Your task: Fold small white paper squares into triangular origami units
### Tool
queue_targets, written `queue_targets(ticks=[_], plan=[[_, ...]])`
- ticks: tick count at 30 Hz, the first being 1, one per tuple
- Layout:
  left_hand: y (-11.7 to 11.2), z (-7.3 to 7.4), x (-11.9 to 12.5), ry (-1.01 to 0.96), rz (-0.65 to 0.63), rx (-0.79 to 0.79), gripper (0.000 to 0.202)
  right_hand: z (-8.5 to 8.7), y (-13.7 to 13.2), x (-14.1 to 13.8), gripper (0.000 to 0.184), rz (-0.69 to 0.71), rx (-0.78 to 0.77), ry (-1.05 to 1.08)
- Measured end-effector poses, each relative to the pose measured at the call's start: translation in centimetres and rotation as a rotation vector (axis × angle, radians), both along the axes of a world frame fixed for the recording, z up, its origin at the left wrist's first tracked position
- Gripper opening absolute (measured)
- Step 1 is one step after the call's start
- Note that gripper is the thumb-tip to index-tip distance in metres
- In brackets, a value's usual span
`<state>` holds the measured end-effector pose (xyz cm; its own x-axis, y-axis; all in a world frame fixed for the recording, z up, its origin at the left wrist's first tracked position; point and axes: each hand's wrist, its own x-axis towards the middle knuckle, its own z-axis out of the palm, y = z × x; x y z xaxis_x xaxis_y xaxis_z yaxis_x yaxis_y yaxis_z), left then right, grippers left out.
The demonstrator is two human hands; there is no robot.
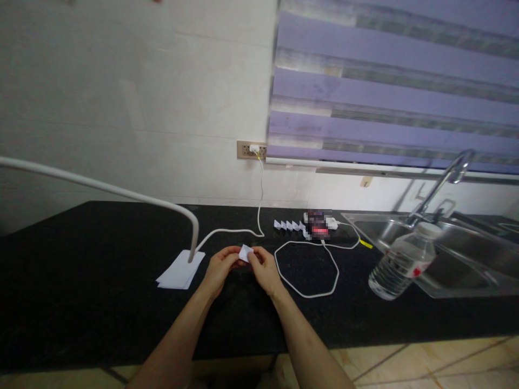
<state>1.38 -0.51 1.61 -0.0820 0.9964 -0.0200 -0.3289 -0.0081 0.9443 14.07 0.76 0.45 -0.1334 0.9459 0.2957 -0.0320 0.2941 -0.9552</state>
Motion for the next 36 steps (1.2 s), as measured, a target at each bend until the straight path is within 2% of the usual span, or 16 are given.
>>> queue_targets(ticks=[8,13,18,25,36], plan=[[0.44,-0.5,-0.18,0.074,0.076,0.032,0.02,-0.25,0.26,0.19,0.021,-0.042,0.041,-0.036],[0.42,-0.3,-0.18,0.054,0.109,0.013,0.023,-0.41,0.34,0.38,0.024,-0.053,0.047,-0.068],[0.59,-0.46,-0.38,-0.007,0.072,-0.029,0.025,-0.15,0.33,0.39,0.03,-0.021,-0.012,-0.055],[0.34,-0.31,-0.25,-0.057,-0.015,-0.062,0.018,0.24,0.32,-0.04,0.017,-0.027,-0.074,0.077],[0.23,-0.47,-0.57,-0.119,-0.1,-0.084,0.014,0.22,0.7,0.05,0.018,-0.007,-0.185,0.204]])
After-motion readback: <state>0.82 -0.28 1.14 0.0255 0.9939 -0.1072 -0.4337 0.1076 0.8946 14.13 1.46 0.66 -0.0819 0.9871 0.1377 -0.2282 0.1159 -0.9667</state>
